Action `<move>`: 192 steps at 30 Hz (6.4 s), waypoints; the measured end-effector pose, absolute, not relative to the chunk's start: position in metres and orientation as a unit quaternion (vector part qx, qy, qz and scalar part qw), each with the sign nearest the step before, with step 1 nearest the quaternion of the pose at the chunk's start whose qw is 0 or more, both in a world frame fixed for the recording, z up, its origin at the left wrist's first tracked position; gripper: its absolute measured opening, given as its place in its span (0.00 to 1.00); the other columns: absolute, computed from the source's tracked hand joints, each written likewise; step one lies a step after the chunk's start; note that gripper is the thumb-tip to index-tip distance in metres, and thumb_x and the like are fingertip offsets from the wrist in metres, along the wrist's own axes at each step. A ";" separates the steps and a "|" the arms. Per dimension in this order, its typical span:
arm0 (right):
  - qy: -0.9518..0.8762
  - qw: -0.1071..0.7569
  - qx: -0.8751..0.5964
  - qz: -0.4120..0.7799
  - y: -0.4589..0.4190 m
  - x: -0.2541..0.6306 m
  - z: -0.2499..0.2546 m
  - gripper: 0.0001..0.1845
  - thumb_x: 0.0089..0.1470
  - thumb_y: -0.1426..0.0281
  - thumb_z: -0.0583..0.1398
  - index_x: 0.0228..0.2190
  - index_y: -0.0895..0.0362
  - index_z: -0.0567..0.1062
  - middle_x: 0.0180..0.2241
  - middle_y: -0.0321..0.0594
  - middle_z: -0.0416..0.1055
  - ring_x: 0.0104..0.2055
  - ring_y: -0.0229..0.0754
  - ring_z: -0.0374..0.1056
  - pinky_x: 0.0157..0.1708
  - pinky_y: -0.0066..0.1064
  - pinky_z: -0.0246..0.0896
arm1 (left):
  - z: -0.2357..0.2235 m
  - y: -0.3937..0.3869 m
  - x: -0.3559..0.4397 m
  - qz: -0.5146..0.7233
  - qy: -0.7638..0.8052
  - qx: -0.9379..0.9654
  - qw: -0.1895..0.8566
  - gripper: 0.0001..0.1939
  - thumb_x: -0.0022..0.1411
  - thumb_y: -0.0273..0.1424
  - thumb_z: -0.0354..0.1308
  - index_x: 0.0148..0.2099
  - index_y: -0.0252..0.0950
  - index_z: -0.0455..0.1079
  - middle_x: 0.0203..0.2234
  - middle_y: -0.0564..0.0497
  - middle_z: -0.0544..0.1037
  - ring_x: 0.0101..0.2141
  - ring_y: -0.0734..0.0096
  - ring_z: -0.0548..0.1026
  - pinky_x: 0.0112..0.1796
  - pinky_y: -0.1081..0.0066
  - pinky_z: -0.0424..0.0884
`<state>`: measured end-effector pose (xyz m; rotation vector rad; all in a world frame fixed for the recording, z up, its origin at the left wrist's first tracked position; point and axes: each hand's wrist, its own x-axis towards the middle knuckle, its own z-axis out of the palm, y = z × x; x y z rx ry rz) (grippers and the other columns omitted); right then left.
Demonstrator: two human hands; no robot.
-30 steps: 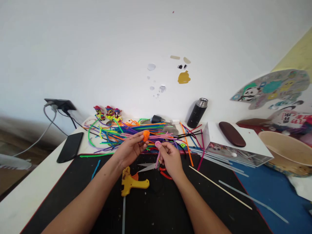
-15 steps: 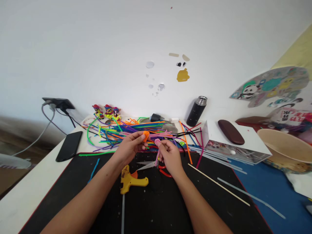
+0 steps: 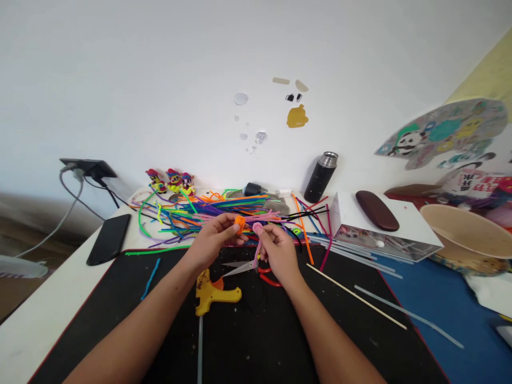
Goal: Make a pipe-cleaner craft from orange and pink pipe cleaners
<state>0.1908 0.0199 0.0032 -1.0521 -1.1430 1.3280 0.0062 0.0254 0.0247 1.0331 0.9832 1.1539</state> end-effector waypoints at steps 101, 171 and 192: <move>-0.788 0.125 -0.568 0.201 -0.001 0.177 0.012 0.14 0.69 0.60 0.60 0.41 0.53 0.83 0.28 0.40 0.80 0.31 0.47 0.74 0.30 0.32 0.53 | 0.048 0.032 -0.038 0.583 0.409 0.524 0.467 0.24 0.57 0.47 0.71 0.48 0.35 0.81 0.34 0.48 0.83 0.31 0.66 0.79 0.35 0.66 0.77; -0.508 0.481 -0.449 0.556 -0.014 0.182 -0.005 0.29 0.57 0.43 0.66 0.31 0.58 0.76 0.14 0.31 0.66 0.15 0.35 0.61 0.19 0.27 0.56 | -0.012 0.047 -0.042 0.463 0.522 0.628 0.345 0.19 0.61 0.43 0.66 0.51 0.40 0.81 0.37 0.48 0.84 0.35 0.61 0.77 0.39 0.66 0.72; -0.443 0.494 -0.389 0.639 -0.016 0.189 0.003 0.31 0.58 0.42 0.65 0.38 0.59 0.78 0.17 0.28 0.65 0.14 0.34 0.61 0.16 0.25 0.54 | 0.019 0.040 -0.032 0.565 0.398 0.273 0.670 0.14 0.58 0.37 0.73 0.42 0.35 0.79 0.42 0.43 0.86 0.28 0.74 0.80 0.29 0.77 0.77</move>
